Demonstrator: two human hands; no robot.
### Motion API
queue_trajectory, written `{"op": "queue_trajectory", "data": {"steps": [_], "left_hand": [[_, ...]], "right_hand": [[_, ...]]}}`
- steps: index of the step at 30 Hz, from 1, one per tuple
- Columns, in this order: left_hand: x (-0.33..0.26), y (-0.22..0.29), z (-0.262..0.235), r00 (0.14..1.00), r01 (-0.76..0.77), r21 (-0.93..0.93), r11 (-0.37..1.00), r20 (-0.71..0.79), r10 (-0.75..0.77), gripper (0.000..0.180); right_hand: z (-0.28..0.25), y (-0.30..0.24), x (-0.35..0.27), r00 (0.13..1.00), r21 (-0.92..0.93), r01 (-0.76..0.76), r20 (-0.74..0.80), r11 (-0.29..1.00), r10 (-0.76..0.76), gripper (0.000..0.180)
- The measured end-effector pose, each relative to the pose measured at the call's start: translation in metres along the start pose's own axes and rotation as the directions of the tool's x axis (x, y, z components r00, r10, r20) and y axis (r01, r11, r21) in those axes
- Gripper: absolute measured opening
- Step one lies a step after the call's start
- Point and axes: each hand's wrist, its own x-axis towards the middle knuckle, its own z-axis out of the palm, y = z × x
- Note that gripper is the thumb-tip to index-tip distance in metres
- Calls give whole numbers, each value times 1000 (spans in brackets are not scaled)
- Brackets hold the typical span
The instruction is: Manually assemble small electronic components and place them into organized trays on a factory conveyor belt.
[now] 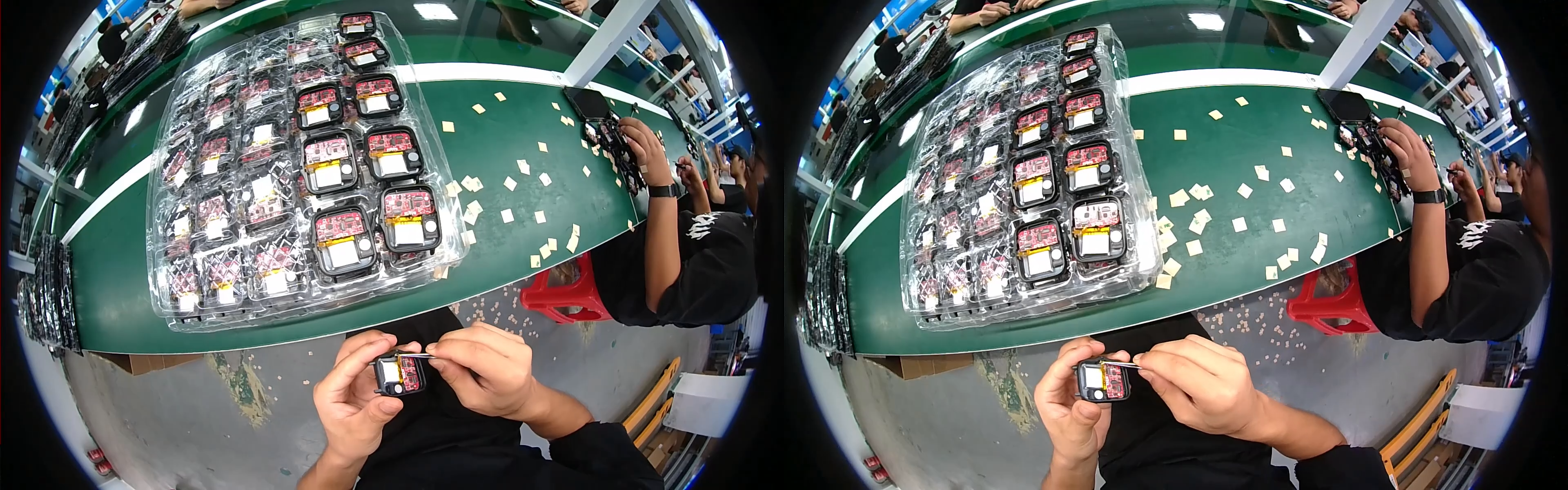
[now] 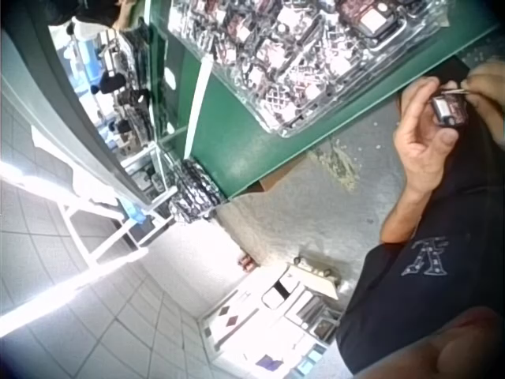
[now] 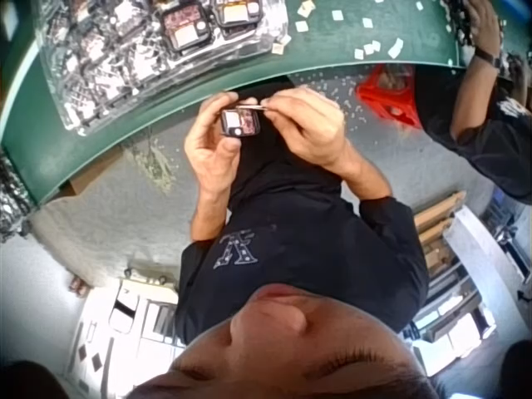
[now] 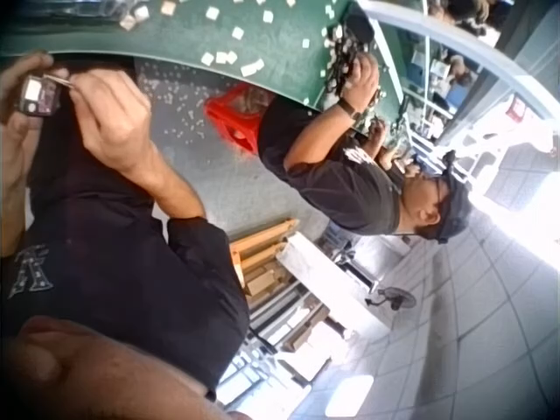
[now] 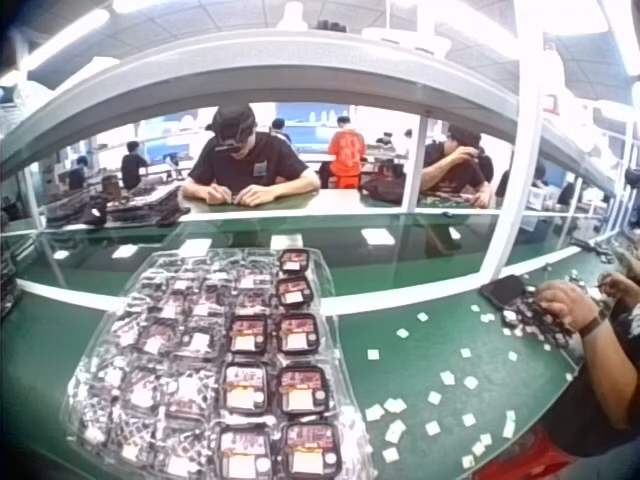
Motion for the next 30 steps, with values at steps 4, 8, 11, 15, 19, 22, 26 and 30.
{"op": "queue_trajectory", "data": {"steps": [4,8,11,15,19,22,26,30], "left_hand": [[-3,-1,3,1000,1,-4,1000,-28,-1,74],[-4,-2,5,999,-8,25,1000,-54,9,75],[-6,-3,5,998,-5,29,1000,-62,7,75],[-9,-8,-3,998,-54,-13,998,38,54,65],[-7,-8,-3,995,-70,11,997,66,69,62],[-8,-7,-2,995,-67,12,998,72,65,62],[-7,-2,-6,993,-80,52,995,93,74,62],[-6,13,-9,955,-290,49,956,83,285,61]], "right_hand": [[4,-4,0,999,-12,-31,-35,999,31,23],[4,-3,-4,997,-10,-67,-36,998,67,20],[6,-4,-4,994,25,-99,-47,995,100,19],[2,-5,-5,996,1,-87,-30,996,87,20],[3,-3,-9,998,-48,-35,-58,998,32,22],[-2,-5,-9,1000,-187,8,-15,982,-11,26],[-10,-5,-3,995,-243,86,62,966,-73,27],[-21,0,4,998,-101,44,-29,994,-47,26]]}}
